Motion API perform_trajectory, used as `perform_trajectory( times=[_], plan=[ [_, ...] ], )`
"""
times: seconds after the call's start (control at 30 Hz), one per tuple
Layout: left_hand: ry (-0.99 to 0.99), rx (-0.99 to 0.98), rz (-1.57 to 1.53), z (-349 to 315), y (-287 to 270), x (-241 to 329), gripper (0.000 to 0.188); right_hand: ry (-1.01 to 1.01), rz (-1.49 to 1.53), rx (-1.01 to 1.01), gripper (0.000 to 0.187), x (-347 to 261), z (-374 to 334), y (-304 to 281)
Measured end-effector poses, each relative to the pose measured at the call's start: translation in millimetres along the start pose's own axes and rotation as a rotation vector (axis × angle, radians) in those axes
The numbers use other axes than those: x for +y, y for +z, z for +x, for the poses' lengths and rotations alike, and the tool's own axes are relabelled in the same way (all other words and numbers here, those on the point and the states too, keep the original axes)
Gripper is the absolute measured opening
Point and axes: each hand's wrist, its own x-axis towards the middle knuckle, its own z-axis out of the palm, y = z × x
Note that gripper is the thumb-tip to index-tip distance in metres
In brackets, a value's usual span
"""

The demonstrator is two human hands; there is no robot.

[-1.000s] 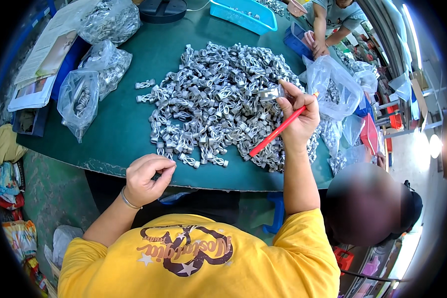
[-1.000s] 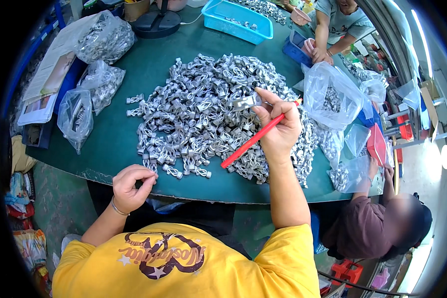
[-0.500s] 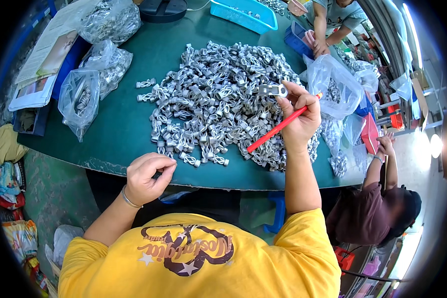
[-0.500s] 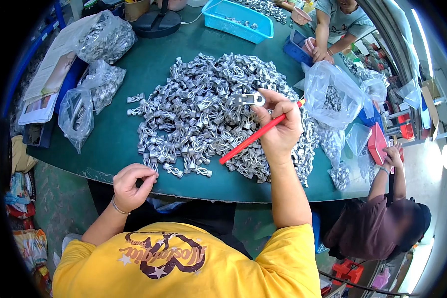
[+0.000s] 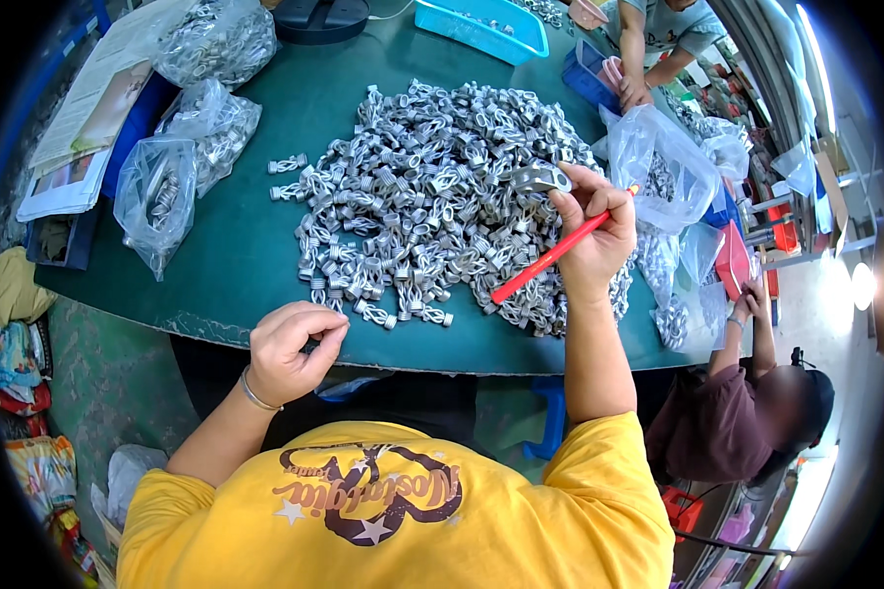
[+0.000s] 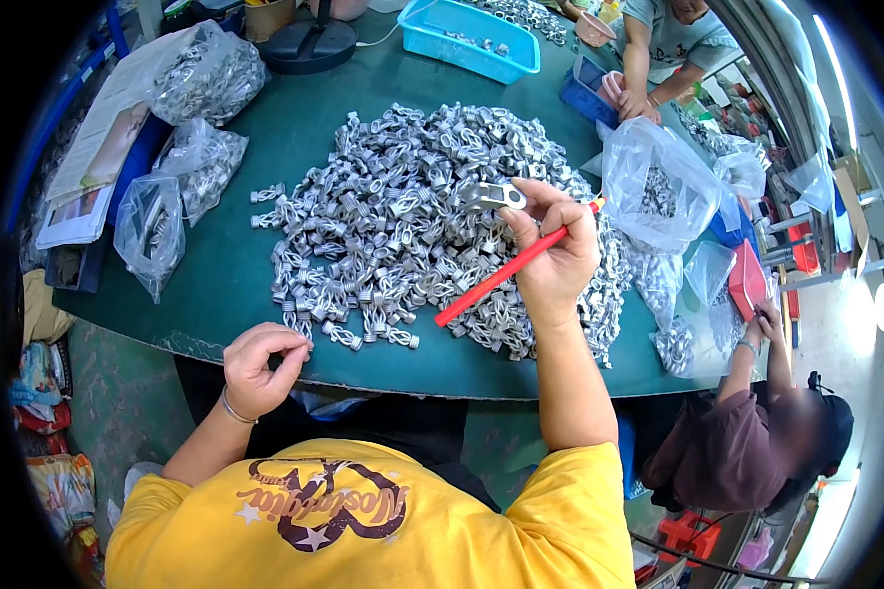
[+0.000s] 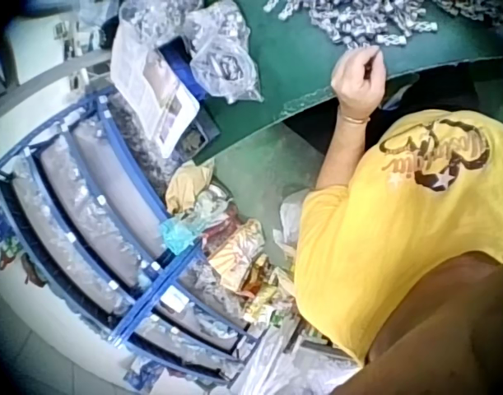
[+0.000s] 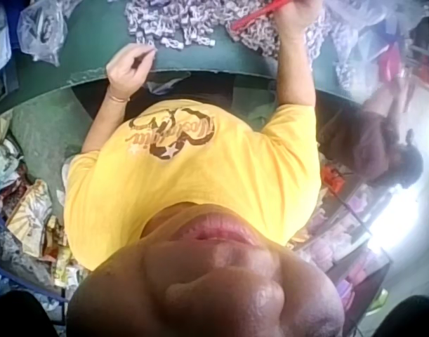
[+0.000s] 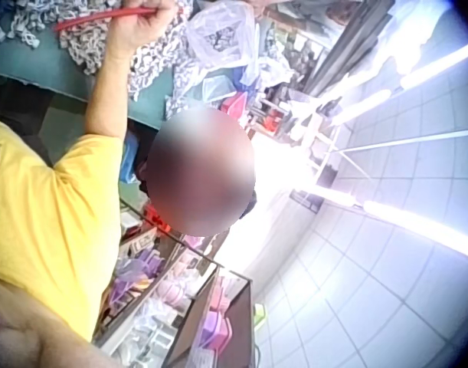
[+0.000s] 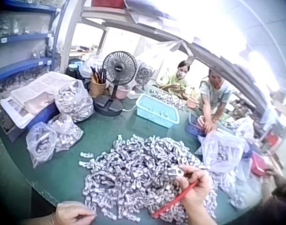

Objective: The person assembles small metal buckle components by hand at a workstation, joining a textured frame with a central pin and rotating the assembly to ensure it is secured.

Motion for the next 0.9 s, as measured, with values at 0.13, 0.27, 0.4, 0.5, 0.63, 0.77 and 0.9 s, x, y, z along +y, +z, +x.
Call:
perform_trajectory(
  times=[0.13, 0.27, 0.4, 0.5, 0.63, 0.77, 0.9],
  plan=[
    [0.002, -0.003, 0.011, 1.4, -0.5, 0.9, 0.015, 0.011, 0.005, -0.001, 0.035, -0.7, 2.7, -2.5],
    [0.005, 0.002, 0.016, 2.3, -0.7, 2.5, 0.015, 0.036, 0.039, 0.007, 0.035, -5.9, 5.9, -2.9],
    [-0.003, 0.007, 0.006, 2.2, 0.2, 2.2, 0.014, 0.02, 0.053, -0.023, 0.034, -10.5, 7.1, -2.0],
    [0.007, 0.0, 0.01, 1.2, -1.5, 1.4, 0.014, 0.005, 0.067, -0.035, 0.033, -10.3, 7.3, 0.2],
    [0.021, -0.013, 0.006, 1.7, -1.8, 1.5, 0.015, 0.013, 0.096, -0.034, 0.033, -11.1, 7.1, -0.1],
    [0.029, -0.005, 0.0, 0.9, -0.9, 1.0, 0.015, 0.04, 0.156, -0.033, 0.033, -9.5, 6.2, -0.4],
    [-0.001, 0.019, -0.006, 1.1, -0.3, 2.8, 0.015, 0.117, 0.245, -0.021, 0.033, -7.9, 5.7, -0.2]
  ],
)
